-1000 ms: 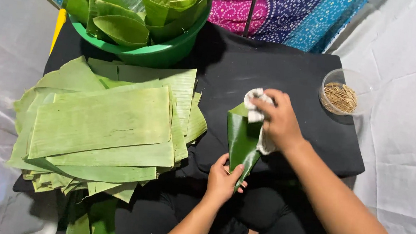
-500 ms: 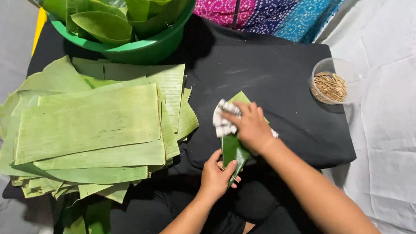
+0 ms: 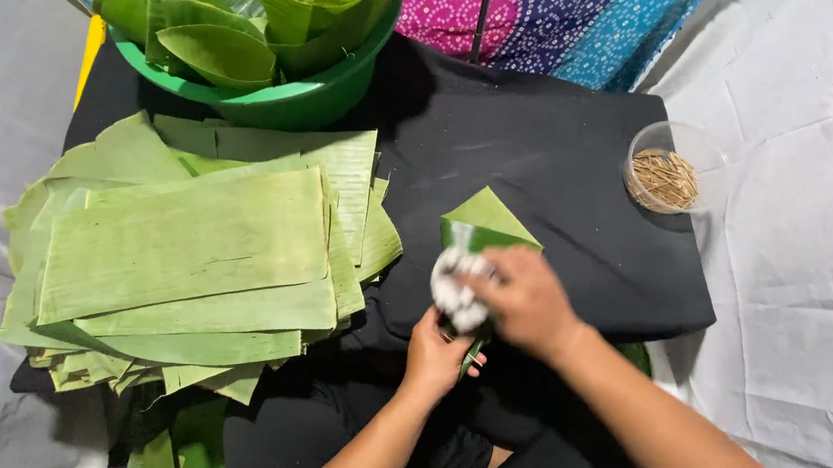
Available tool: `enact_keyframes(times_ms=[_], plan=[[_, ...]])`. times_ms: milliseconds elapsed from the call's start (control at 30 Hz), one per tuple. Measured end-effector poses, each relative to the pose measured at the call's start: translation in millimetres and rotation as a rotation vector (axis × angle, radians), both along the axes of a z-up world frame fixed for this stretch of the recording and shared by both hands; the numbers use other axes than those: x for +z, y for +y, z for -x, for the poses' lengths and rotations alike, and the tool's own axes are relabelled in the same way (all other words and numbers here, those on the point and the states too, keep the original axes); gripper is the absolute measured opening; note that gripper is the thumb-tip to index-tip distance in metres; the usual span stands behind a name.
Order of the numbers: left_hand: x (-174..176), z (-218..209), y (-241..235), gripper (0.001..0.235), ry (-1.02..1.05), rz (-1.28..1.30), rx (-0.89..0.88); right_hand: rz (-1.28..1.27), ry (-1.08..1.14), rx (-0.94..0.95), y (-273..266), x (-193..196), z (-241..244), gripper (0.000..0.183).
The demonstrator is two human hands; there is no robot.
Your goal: Cleaning banana leaves with a cloth and folding them into cone shapes, then securing them with toothpicks.
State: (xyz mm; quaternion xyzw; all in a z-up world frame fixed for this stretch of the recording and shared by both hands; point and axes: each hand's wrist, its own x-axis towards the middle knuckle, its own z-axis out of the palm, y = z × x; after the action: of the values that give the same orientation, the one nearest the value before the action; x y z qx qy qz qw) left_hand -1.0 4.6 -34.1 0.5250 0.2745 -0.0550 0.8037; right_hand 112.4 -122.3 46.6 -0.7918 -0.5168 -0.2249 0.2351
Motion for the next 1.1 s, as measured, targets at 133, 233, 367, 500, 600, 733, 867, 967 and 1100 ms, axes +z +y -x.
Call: enact_keyframes(times_ms=[133, 233, 367, 500, 600, 733, 867, 967, 1100], plan=[[3, 4, -1, 0.05, -0.012, -0.003, -0.024, 0.163, 0.002, 0.015, -5, -31, 14, 0.028], [10, 4, 2, 0.049, -0.038, -0.018, -0.034, 0.289, 0.026, -0.155, -13, -42, -24, 0.036], [16, 6, 3, 0.052, -0.056, -0.045, -0.052, 0.376, 0.129, -0.571, -52, -64, -89, 0.057], [40, 12, 2, 0.056, -0.082, -0.101, -0.065, 0.254, 0.166, -0.881, -87, -41, -93, 0.051], [58, 17, -5, 0.065, -0.135, -0.183, -0.071, 0.037, 0.099, -0.842, -75, 2, -33, 0.057], [84, 29, -11, 0.065, -0.238, -0.474, -0.088, -0.207, 0.584, -0.468, -28, 30, 42, 0.068], [106, 36, -9, 0.058, -0.571, -1.214, -0.121, -0.737, 1.26, -0.239, -3, 22, 66, 0.096], [118, 41, -4, 0.061, -0.586, -1.364, -0.153, -0.999, 1.349, -0.155, 6, 25, 64, 0.088], [111, 45, -3, 0.072, -0.573, -0.95, -0.149, -1.092, 1.411, -0.15, -4, -11, 39, 0.09]])
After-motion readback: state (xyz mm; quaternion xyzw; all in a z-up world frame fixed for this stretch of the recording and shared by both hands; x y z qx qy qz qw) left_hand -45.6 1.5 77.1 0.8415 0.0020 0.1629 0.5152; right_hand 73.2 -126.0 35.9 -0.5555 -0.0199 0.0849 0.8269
